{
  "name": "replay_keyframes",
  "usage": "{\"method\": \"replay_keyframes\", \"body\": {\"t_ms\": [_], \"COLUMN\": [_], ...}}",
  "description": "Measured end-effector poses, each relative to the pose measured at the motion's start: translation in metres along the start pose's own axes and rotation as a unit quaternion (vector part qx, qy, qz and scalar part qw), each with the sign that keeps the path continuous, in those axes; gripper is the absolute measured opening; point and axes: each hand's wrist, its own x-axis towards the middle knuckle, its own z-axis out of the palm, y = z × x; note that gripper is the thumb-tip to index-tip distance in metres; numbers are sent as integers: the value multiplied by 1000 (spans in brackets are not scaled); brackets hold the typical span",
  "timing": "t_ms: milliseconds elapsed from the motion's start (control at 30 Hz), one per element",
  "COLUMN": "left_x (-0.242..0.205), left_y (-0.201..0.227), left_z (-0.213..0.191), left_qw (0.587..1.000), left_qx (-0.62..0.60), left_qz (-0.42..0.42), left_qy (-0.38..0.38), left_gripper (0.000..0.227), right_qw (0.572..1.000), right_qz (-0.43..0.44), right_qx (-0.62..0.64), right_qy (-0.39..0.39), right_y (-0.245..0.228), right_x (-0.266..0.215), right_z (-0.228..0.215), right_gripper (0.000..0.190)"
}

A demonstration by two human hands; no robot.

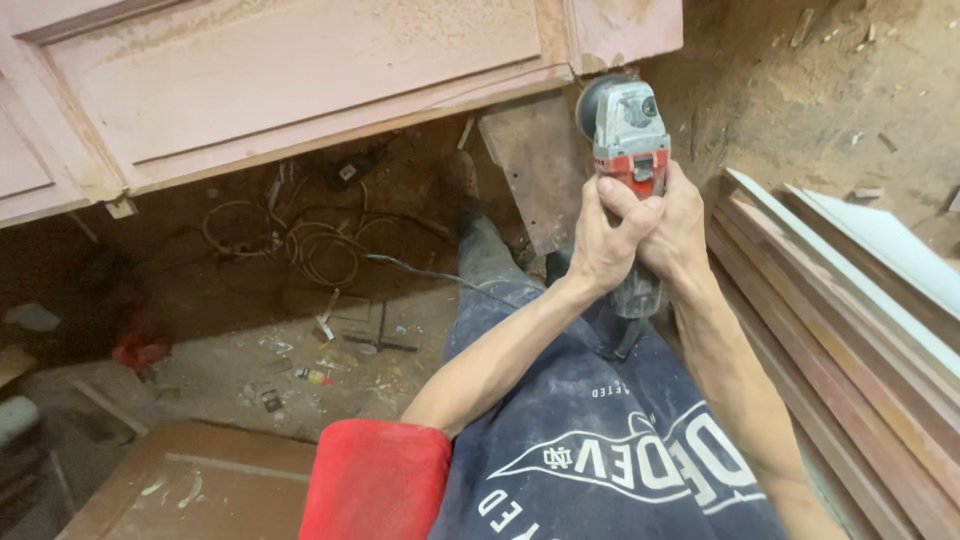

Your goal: The person hammers a wooden trim piece onto a pink door, then uses a circular saw to cut the door edge and an angle grinder to smooth the cut. The person also uses a chisel to remove material from the door frame.

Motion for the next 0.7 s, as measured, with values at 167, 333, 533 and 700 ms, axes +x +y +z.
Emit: {"method": "replay_keyframes", "body": {"t_ms": [167, 333, 533, 700], "left_x": [9, 9, 2, 4], "left_y": [-5, -1, -3, -2], "left_z": [20, 33, 24, 8], "left_qw": [998, 996, 998, 993], "left_qx": [48, 74, 25, -23], "left_qz": [-39, -52, -20, 7], "left_qy": [6, 24, 62, 114], "left_gripper": [72, 79, 71, 56], "right_qw": [996, 990, 999, 998], "right_qz": [27, 28, 15, 10], "right_qx": [87, 140, 26, -19], "right_qy": [23, -1, -20, -67], "right_y": [1, -1, -6, -23], "right_x": [2, 5, 10, 16], "right_z": [-11, -20, -14, 2], "right_gripper": [47, 47, 47, 55]}}
